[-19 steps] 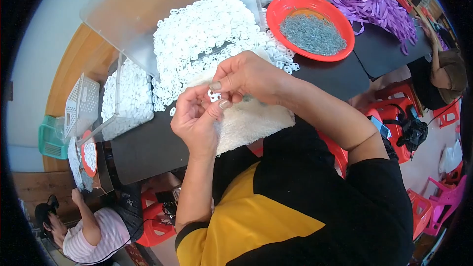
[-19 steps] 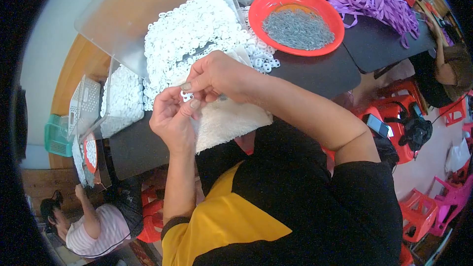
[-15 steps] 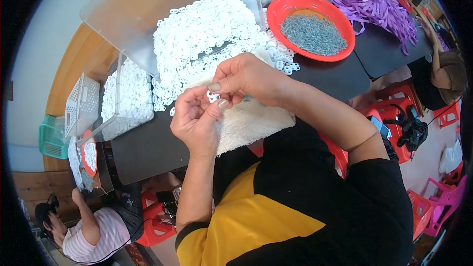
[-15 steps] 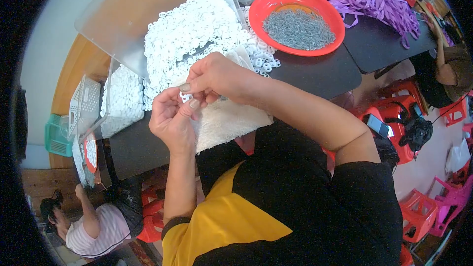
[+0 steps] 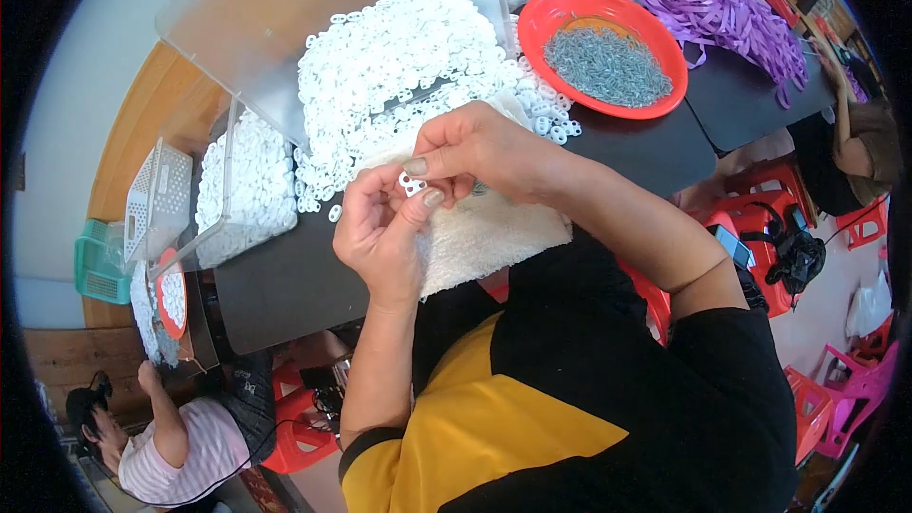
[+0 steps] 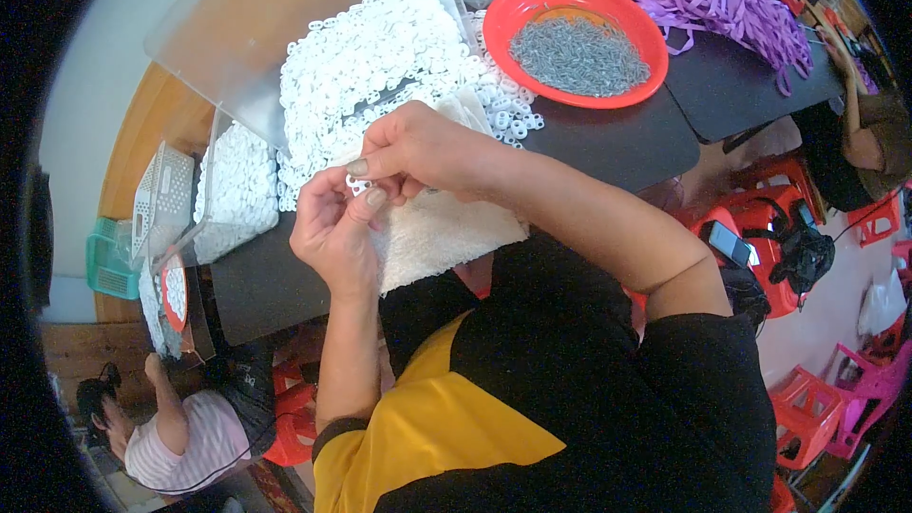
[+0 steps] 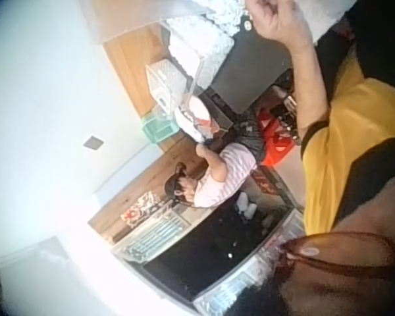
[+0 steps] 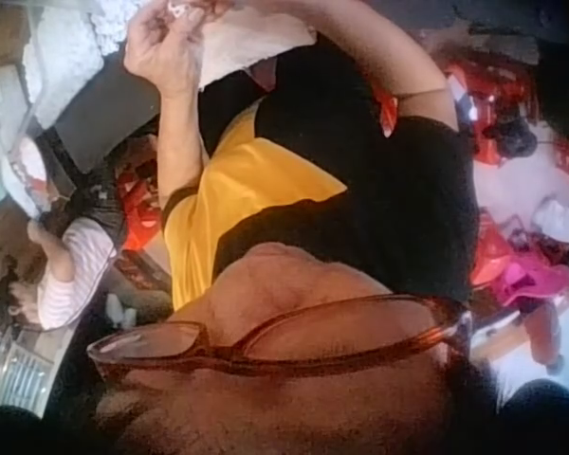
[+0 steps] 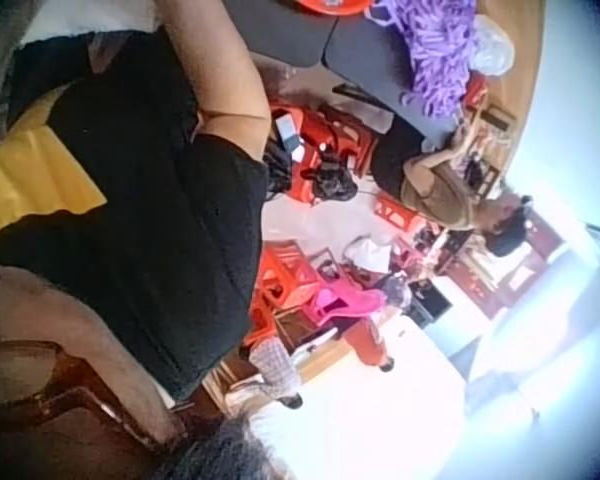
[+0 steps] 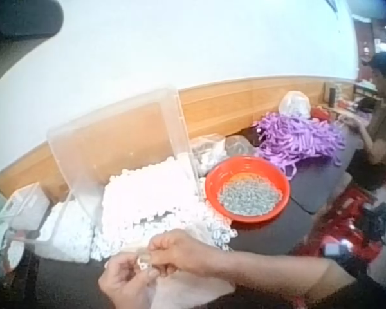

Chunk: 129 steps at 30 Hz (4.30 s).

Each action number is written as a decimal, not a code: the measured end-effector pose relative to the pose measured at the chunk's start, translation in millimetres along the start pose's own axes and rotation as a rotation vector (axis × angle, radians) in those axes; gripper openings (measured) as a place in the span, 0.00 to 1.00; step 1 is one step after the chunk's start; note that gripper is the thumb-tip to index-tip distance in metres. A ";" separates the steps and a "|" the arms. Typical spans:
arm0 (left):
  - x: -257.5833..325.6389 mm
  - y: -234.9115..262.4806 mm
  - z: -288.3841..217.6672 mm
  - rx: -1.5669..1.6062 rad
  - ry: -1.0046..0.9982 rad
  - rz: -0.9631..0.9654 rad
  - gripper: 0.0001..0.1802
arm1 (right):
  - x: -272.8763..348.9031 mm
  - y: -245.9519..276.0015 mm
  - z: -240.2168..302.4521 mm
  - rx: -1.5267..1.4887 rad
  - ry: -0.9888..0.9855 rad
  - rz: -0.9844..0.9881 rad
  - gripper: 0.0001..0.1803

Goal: Assembling metal clips onto small white plastic components at a factory workstation.

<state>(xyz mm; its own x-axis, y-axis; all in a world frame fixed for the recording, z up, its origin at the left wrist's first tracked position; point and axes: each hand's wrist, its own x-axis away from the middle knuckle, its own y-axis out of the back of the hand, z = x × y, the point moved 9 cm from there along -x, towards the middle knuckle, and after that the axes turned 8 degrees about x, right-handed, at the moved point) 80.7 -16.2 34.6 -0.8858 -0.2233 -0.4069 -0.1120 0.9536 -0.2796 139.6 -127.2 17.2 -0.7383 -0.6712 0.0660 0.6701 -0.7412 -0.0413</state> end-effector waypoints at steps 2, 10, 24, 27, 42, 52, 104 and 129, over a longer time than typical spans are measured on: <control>1.2 -0.3 -0.7 0.005 -0.002 -0.023 0.15 | 1.0 -1.8 4.9 0.004 0.045 0.039 0.10; 7.7 1.2 -11.4 -0.090 -0.101 0.016 0.14 | 8.5 -13.5 6.5 -0.078 -0.008 0.148 0.08; 7.8 -1.4 -13.3 -0.063 -0.198 0.105 0.15 | 10.8 -22.8 2.2 -0.196 -0.004 0.232 0.09; 5.7 -1.9 -16.1 -0.039 -0.234 0.087 0.14 | 8.9 -22.4 6.4 -0.193 0.020 0.239 0.09; -3.0 6.1 11.1 0.102 0.080 -0.018 0.04 | 4.5 6.0 11.8 -0.043 0.097 -0.075 0.06; 2.6 8.3 16.0 0.132 0.135 -0.020 0.04 | 16.3 7.0 30.9 0.374 0.284 -0.210 0.10; 6.1 -24.9 -14.0 -0.300 -0.084 0.325 0.05 | 127.5 94.2 22.0 1.368 -0.034 -0.294 0.11; 15.3 -44.0 -24.9 -0.353 -0.238 0.398 0.11 | 65.8 5.8 11.6 0.225 -0.008 0.112 0.12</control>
<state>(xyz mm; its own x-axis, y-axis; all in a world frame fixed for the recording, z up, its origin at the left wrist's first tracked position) 60.8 -56.6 62.3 -0.7694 0.1662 -0.6167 0.0297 0.9738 0.2254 95.8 -175.5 32.8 -0.6587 -0.7479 0.0820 0.7484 -0.6400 0.1743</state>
